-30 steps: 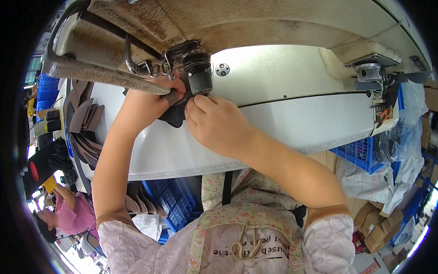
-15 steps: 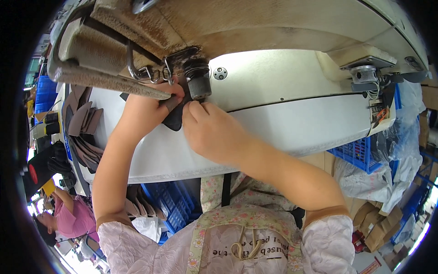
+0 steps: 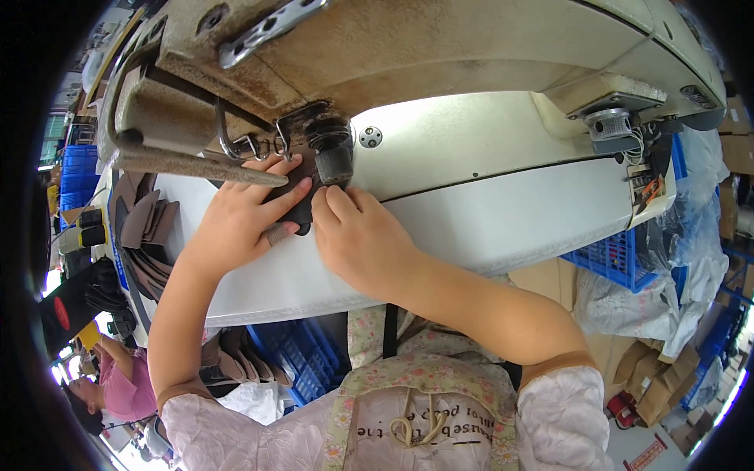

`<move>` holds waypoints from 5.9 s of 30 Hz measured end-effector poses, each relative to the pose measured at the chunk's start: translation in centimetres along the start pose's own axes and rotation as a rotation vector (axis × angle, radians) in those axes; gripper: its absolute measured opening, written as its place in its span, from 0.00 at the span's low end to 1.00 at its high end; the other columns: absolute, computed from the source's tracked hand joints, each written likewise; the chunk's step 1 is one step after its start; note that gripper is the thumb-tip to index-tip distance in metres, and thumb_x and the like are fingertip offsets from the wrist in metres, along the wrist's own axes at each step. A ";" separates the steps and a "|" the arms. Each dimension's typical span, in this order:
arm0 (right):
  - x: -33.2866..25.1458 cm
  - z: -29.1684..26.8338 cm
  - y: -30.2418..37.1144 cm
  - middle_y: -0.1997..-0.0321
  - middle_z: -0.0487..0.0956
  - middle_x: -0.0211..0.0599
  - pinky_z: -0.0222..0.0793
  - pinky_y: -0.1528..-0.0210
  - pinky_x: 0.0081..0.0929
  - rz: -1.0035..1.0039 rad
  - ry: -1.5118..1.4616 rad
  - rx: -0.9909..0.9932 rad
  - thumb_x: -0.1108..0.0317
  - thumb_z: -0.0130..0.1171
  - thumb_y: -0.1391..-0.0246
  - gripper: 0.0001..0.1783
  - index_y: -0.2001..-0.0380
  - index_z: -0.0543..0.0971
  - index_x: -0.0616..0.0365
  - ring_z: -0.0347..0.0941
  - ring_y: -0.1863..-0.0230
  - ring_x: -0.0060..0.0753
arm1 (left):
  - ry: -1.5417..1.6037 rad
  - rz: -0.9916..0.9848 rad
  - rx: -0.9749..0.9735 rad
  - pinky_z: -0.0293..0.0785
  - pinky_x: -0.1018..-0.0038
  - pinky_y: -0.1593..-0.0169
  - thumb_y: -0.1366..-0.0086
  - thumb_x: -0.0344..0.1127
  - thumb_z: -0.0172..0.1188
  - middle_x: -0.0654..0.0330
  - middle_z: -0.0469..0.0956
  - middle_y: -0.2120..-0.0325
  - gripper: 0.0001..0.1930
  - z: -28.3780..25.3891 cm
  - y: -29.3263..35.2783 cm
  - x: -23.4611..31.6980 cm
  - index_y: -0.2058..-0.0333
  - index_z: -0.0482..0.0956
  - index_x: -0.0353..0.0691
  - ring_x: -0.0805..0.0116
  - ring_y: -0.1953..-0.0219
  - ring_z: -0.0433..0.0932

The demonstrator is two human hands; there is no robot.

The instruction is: Stitching brown leather shoe components together using an industrial sewing machine.

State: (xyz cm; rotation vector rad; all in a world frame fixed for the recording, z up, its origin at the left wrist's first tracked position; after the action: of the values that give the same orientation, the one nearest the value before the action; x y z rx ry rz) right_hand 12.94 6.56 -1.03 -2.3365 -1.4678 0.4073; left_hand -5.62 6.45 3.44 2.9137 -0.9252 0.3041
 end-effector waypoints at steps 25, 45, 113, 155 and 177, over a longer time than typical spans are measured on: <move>0.6 0.0 -0.3 0.60 0.75 0.36 0.71 0.53 0.32 0.114 -0.092 0.075 0.70 0.61 0.53 0.10 0.68 0.82 0.64 0.70 0.54 0.36 | -0.081 -0.064 0.106 0.70 0.57 0.38 0.42 0.39 0.66 0.54 0.74 0.47 0.28 2.1 0.3 0.5 0.41 0.78 0.46 0.50 0.37 0.69; 2.1 -0.6 -0.2 0.61 0.75 0.33 0.67 0.50 0.32 0.166 -0.028 0.022 0.69 0.58 0.49 0.14 0.60 0.82 0.64 0.71 0.54 0.34 | -0.117 -0.160 0.189 0.72 0.58 0.41 0.40 0.36 0.65 0.55 0.75 0.47 0.25 2.6 -1.1 1.7 0.43 0.78 0.42 0.50 0.38 0.70; 6.2 0.4 -0.5 0.45 0.80 0.41 0.71 0.43 0.45 0.330 -0.132 -0.090 0.76 0.58 0.51 0.27 0.44 0.77 0.58 0.74 0.44 0.48 | -0.335 -0.350 0.474 0.84 0.63 0.58 0.43 0.31 0.59 0.38 0.80 0.52 0.14 6.8 -4.0 4.0 0.57 0.79 0.33 0.43 0.49 0.81; 6.6 0.2 -0.2 0.39 0.76 0.37 0.66 0.38 0.41 0.289 -0.149 -0.015 0.76 0.56 0.45 0.25 0.42 0.76 0.56 0.73 0.41 0.44 | -0.219 -0.368 0.511 0.82 0.60 0.53 0.40 0.31 0.59 0.37 0.79 0.49 0.12 6.2 -4.1 4.2 0.58 0.78 0.33 0.43 0.45 0.79; 6.5 -0.3 -0.8 0.48 0.77 0.38 0.66 0.42 0.39 0.294 -0.228 0.041 0.63 0.66 0.50 0.22 0.55 0.79 0.67 0.72 0.43 0.38 | -0.662 -0.248 0.134 0.56 0.56 0.28 0.38 0.35 0.52 0.63 0.74 0.38 0.23 1.1 2.9 1.6 0.44 0.79 0.43 0.64 0.33 0.68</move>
State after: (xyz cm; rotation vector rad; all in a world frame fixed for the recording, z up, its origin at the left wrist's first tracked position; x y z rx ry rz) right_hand 15.16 12.76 -0.73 -2.5465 -1.1919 0.7963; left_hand -5.84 3.05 2.71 3.2519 -0.5823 -0.6760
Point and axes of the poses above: each hand's wrist, its own y-axis away from the middle knuckle, its own z-axis out of the palm, x = y × z, the point moved 3 cm from there along -y, towards the middle knuckle
